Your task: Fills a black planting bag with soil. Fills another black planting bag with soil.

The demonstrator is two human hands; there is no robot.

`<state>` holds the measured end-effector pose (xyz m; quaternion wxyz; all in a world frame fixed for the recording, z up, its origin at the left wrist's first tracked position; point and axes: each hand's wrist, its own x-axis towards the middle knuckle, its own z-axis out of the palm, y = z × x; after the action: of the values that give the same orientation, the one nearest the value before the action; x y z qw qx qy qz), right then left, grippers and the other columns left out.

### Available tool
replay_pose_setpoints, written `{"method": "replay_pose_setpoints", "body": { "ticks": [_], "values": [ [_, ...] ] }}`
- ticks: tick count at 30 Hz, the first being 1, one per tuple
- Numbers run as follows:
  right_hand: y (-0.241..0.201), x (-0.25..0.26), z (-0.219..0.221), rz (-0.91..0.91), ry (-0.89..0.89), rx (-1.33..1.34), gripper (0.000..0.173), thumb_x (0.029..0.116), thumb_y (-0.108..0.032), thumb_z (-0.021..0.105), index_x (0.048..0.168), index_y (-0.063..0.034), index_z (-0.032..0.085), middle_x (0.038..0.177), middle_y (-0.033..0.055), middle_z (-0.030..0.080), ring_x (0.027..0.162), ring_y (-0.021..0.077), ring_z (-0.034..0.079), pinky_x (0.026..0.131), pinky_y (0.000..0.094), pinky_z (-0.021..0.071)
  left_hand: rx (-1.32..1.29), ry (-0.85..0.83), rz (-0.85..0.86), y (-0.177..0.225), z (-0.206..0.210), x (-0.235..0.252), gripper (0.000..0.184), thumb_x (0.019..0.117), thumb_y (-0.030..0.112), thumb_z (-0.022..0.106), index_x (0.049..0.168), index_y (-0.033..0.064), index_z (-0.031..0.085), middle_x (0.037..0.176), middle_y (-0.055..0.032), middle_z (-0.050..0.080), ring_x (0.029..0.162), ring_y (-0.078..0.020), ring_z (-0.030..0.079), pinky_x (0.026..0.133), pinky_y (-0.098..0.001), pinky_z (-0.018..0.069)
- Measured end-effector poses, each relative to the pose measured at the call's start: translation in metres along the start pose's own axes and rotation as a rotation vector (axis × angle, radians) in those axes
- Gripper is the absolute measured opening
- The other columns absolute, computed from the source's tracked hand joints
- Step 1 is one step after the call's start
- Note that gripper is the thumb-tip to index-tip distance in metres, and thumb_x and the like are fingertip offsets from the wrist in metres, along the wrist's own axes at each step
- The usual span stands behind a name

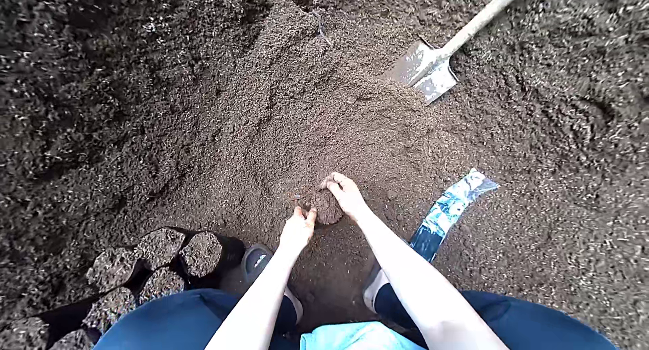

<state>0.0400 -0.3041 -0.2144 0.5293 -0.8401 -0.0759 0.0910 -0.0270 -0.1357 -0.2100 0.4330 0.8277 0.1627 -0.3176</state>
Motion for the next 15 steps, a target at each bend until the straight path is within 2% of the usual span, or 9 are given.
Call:
{"method": "replay_pose_setpoints", "body": {
  "ticks": [1,3,5,7,9,11,13,15],
  "values": [
    [0.003,0.008,0.001,-0.029,-0.007,-0.124,0.030,0.1062,-0.018,0.049,0.109,0.0013,0.072,0.116,0.0163,0.070,0.116,0.0269,0.064,0.107,0.0474,0.0468,0.011,-0.028,-0.014,-0.001,0.002,0.001,0.060,0.1090,0.055,0.036,0.134,0.0041,0.056,0.123,-0.0209,0.067,0.117,-0.0350,0.065,0.100,-0.0583,0.0484],
    [0.011,0.023,0.007,-0.039,-0.051,-0.324,0.043,0.1097,-0.034,0.044,0.116,-0.0014,0.072,0.122,0.0177,0.069,0.124,0.0321,0.061,0.112,0.0529,0.0425,0.026,-0.069,-0.024,-0.005,0.007,0.006,0.066,0.1085,0.059,0.032,0.136,0.0050,0.058,0.126,-0.0209,0.066,0.119,-0.0357,0.064,0.102,-0.0595,0.0477],
    [0.013,0.035,0.011,-0.008,-0.166,-0.493,0.054,0.1113,-0.042,0.034,0.130,-0.0044,0.068,0.136,0.0171,0.064,0.135,0.0329,0.055,0.116,0.0552,0.0370,0.045,-0.077,0.017,-0.005,0.010,0.011,0.058,0.1117,0.049,0.030,0.132,0.0038,0.060,0.121,-0.0206,0.067,0.115,-0.0346,0.065,0.099,-0.0580,0.0484],
    [0.013,0.037,0.021,0.028,-0.286,-0.667,0.058,0.1116,-0.046,0.029,0.139,-0.0074,0.063,0.143,0.0147,0.061,0.138,0.0309,0.052,0.117,0.0541,0.0340,0.063,-0.067,0.058,-0.002,0.008,0.010,0.045,0.1134,0.033,0.029,0.124,0.0011,0.059,0.113,-0.0204,0.066,0.108,-0.0332,0.065,0.095,-0.0545,0.0489],
    [0.016,0.030,0.034,-0.014,-0.297,-0.817,0.056,0.1112,-0.046,0.031,0.135,-0.0075,0.065,0.138,0.0143,0.065,0.133,0.0306,0.057,0.115,0.0516,0.0367,0.046,-0.047,0.073,-0.003,0.008,0.007,0.040,0.1131,0.025,0.031,0.120,-0.0013,0.059,0.108,-0.0205,0.065,0.103,-0.0324,0.064,0.093,-0.0521,0.0489],
    [0.016,0.023,0.032,-0.108,-0.292,-0.854,0.053,0.1108,-0.045,0.034,0.132,-0.0075,0.065,0.135,0.0152,0.065,0.130,0.0321,0.058,0.113,0.0523,0.0378,0.014,-0.008,0.093,-0.006,0.012,0.005,0.037,0.1125,0.024,0.033,0.114,-0.0013,0.060,0.101,-0.0195,0.063,0.098,-0.0321,0.064,0.089,-0.0522,0.0485],
    [0.012,0.016,0.017,-0.137,-0.276,-0.720,0.047,0.1110,-0.041,0.035,0.141,-0.0139,0.060,0.145,0.0106,0.058,0.137,0.0291,0.052,0.115,0.0505,0.0360,-0.017,0.023,0.100,-0.010,0.009,0.007,0.040,0.1120,0.028,0.034,0.112,-0.0001,0.063,0.102,-0.0197,0.064,0.100,-0.0325,0.063,0.089,-0.0544,0.0479],
    [0.006,-0.001,-0.005,-0.104,-0.218,-0.562,0.045,0.1099,-0.029,0.037,0.151,-0.0179,0.051,0.159,0.0055,0.046,0.147,0.0257,0.042,0.121,0.0489,0.0347,-0.038,0.007,0.069,-0.013,0.002,0.010,0.049,0.1121,0.040,0.033,0.120,0.0006,0.063,0.116,-0.0222,0.065,0.112,-0.0346,0.063,0.096,-0.0580,0.0462]
  ]
}}
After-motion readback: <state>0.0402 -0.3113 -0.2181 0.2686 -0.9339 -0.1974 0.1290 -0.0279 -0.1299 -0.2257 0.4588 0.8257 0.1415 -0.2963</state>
